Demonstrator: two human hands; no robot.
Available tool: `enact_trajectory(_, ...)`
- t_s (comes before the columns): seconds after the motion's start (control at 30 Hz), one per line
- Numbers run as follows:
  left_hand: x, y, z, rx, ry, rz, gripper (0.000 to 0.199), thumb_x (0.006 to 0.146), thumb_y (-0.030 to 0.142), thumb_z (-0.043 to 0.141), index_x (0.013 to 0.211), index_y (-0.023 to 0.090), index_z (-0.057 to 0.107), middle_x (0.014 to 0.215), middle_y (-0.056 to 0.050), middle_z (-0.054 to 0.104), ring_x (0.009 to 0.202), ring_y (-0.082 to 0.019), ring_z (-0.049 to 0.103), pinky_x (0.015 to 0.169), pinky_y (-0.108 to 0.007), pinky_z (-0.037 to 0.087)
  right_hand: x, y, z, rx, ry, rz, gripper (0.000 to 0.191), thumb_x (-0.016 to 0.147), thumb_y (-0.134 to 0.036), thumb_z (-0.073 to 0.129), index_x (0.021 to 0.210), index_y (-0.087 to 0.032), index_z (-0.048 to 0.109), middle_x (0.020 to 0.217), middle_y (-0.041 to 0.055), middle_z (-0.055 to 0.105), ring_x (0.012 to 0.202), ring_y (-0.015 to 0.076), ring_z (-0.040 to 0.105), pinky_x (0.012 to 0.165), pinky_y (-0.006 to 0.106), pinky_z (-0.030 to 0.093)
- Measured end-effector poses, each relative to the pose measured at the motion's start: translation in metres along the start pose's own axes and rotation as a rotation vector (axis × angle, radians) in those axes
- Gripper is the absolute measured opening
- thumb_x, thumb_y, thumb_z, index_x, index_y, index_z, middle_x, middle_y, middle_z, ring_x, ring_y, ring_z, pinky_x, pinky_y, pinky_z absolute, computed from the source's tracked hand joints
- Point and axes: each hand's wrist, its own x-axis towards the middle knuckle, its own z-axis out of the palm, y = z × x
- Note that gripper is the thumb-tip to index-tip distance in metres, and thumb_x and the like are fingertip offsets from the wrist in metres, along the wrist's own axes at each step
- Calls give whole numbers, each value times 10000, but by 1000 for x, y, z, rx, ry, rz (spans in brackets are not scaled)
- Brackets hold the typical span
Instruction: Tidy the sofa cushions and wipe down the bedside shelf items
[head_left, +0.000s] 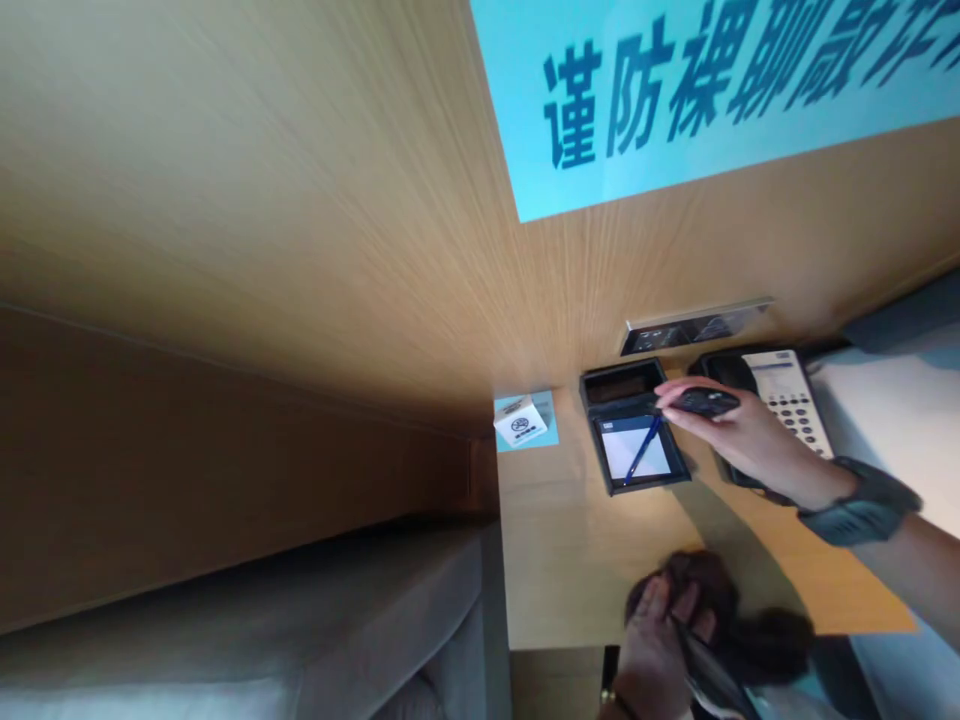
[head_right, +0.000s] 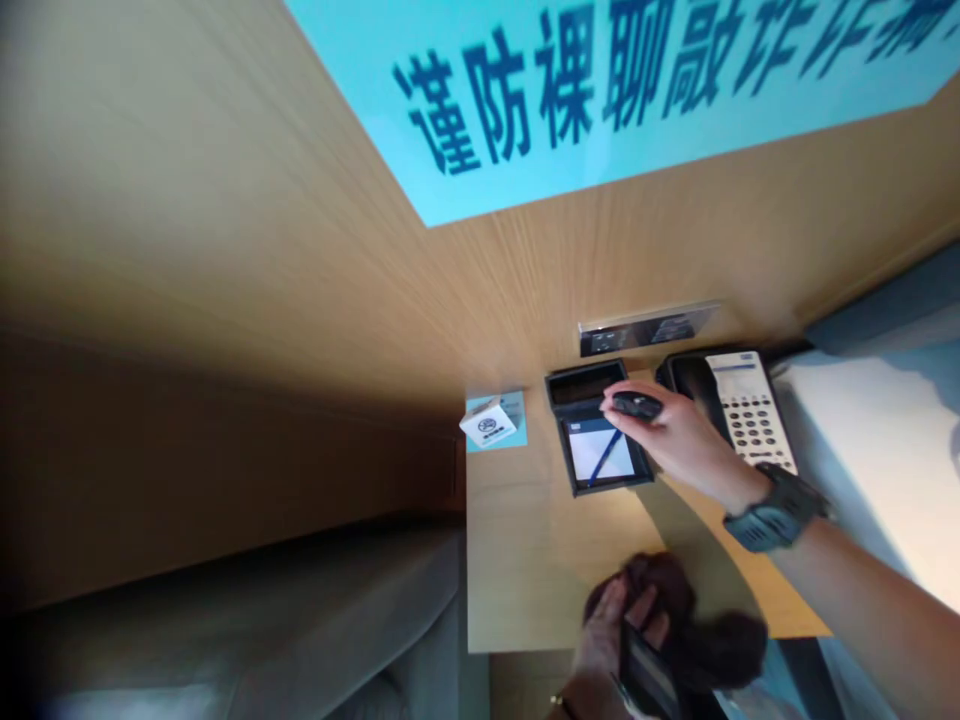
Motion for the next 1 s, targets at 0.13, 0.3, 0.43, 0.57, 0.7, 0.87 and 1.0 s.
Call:
enact_trajectory(0.13, -98, -78, -27, 75, 4, -178, 771, 761, 350, 617, 1426, 447, 239, 1490, 39, 198, 1389, -345, 150, 1150, -570, 218, 53, -1, 15, -39, 23, -388, 246, 882, -395, 575, 895, -176, 684, 980, 19, 615, 969, 131, 564, 945, 279, 409)
enact_trajectory(0.3, -134, -115, -23, 371, 166, -106, 853, 707, 230, 641, 1458, 340, 251, 1498, -20, 230, 1359, -370, 257, 1058, -533, 380, 76, 23, 32, -74, 18, -363, 221, 808, -376, 638, 906, -185, 693, 948, 7, 642, 891, 142, 597, 855, 269, 445)
enact_trajectory(0.43, -130, -109, -15, 501, 253, -71, 860, 679, 185, 622, 1457, 302, 274, 1511, -10, 209, 1344, -371, 307, 1026, -495, 424, 80, 29, 30, -76, -32, -216, 262, 739, -401, 668, 894, -191, 693, 917, 8, 662, 860, 173, 618, 829, 296, 459)
enact_trajectory(0.57, -130, -103, -17, 506, 257, -96, 847, 639, 188, 624, 1430, 290, 341, 1499, -14, 264, 1302, -405, 362, 984, -520, 453, 85, 21, 29, -121, -94, -141, 167, 708, -249, 703, 870, -208, 692, 883, -26, 666, 834, 151, 624, 786, 256, 465)
enact_trajectory(0.7, -124, -95, -28, 444, 278, -91, 788, 649, 174, 594, 1400, 300, 391, 1501, 7, 281, 1336, -378, 321, 1027, -520, 416, 85, 26, 38, -204, -113, -50, 190, 716, -157, 726, 902, -186, 696, 911, -10, 670, 864, 157, 628, 809, 249, 473)
enact_trajectory(0.87, -92, -69, -88, 381, 427, -369, 714, 667, 63, 532, 1340, 292, 476, 1522, 32, 251, 1410, -334, 141, 1120, -503, 291, 85, 45, 47, -343, -135, 56, 270, 696, -135, 767, 954, -127, 689, 962, 46, 664, 906, 193, 624, 829, 269, 474)
enact_trajectory(1.0, -42, -32, -160, 448, 549, -499, 483, 737, 245, 639, 1215, 222, 575, 1353, -69, 486, 1306, -386, 314, 1096, -602, 218, 86, 46, 47, -458, -103, 90, 243, 742, -217, 755, 951, -113, 689, 914, 75, 667, 878, 235, 627, 763, 300, 474)
